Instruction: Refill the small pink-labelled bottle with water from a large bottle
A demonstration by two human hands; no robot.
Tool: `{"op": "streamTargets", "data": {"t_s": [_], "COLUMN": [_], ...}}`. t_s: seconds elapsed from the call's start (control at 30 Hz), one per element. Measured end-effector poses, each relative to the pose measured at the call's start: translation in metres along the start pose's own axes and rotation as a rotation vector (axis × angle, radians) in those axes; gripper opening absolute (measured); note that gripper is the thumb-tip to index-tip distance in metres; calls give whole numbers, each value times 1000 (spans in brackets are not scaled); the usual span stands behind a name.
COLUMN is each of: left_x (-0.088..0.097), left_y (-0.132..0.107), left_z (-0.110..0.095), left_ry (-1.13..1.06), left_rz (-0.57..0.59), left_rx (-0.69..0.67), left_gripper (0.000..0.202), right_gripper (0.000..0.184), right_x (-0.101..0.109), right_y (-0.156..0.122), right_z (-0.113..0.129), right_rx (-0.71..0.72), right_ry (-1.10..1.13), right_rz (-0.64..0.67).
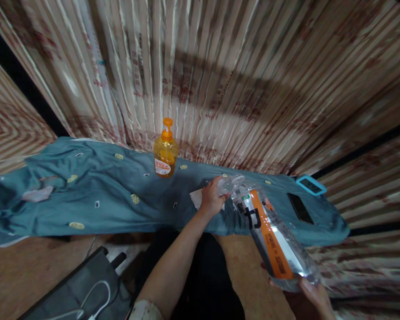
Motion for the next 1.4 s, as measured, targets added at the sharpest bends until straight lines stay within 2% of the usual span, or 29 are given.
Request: {"op": "streamTargets", "data": {"t_s": [0.1, 0.27, 0.63, 0.87, 1.07, 1.4], "left_x": [0, -1, -3, -5, -5, -4], "left_y": [0, 0, 1, 1, 1, 1], "left_z": [1, 1, 3, 4, 5, 4], "left_ry": [10, 14, 6, 20, 20, 24], "left_rz": [6, 3, 1, -7, -6, 4], "left_rx": [0, -7, 4, -23, -24, -11], "left_gripper": [57, 56, 56, 55, 55, 55], "right_gripper": [68, 67, 65, 48, 65, 58], "right_x": [2, 2, 1, 8, 6, 4], "right_y": [1, 0, 0, 1, 2, 2], "right_z": [-1, -4, -3, -5, 0, -1], "right_rx": [8, -5, -20, -6, -28, -8], "right_ry": [-17, 27, 50, -38, -32, -4], "right_rz": [14, -38, -25, -47, 14, 17]}}
Point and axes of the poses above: each hand's wrist, its own y-axis towards the middle knuckle, its own x-axis out of the back of the hand, z = x × y, the point moved 3 cm from there along y, towards the middle knuckle, and after that the axes turned 14 degrees about -x, right-handed, at the moved point
